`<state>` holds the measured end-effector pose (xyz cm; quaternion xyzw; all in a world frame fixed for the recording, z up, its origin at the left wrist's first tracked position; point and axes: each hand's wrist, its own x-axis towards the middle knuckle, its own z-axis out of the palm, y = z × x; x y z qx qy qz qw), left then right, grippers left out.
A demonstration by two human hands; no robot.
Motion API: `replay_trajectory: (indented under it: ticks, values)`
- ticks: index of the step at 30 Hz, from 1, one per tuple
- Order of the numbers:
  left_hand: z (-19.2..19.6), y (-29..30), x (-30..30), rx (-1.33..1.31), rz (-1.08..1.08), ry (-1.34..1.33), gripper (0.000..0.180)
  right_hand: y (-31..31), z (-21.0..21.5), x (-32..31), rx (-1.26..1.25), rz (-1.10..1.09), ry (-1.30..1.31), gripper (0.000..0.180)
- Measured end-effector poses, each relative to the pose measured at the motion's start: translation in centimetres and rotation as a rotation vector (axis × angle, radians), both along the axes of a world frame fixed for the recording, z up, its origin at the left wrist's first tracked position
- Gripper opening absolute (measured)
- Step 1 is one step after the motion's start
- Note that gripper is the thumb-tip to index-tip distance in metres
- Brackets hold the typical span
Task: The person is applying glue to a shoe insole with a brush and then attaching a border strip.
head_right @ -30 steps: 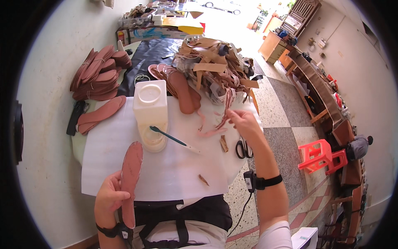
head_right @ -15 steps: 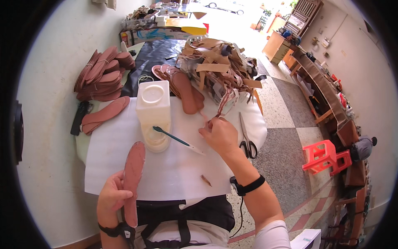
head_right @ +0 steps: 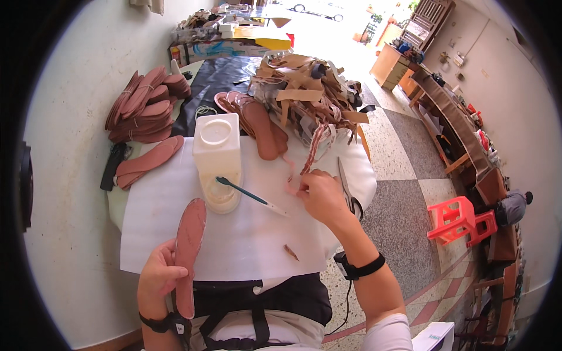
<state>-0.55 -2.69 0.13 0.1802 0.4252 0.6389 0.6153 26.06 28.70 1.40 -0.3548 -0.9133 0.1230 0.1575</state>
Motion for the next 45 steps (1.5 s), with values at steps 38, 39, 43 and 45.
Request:
replay_trajectory:
  ticks: [38,39,43,45]
  values:
    - [3.5,0.5,3.2,-0.025,0.056,0.278,0.074,-9.7,5.0,5.5,0.168,-0.173,0.664,0.016]
    - [3.5,0.6,3.4,-0.033,0.062,0.295,0.074,-9.6,5.1,5.4,0.250,-0.178,0.663,0.015]
    - [3.4,1.5,4.3,-0.006,0.064,0.352,0.068,-8.7,5.1,5.7,0.220,-0.099,0.937,0.014]
    - [3.6,1.9,4.8,0.013,0.071,0.383,0.065,-9.4,5.5,5.0,-0.167,-0.066,1.164,0.014]
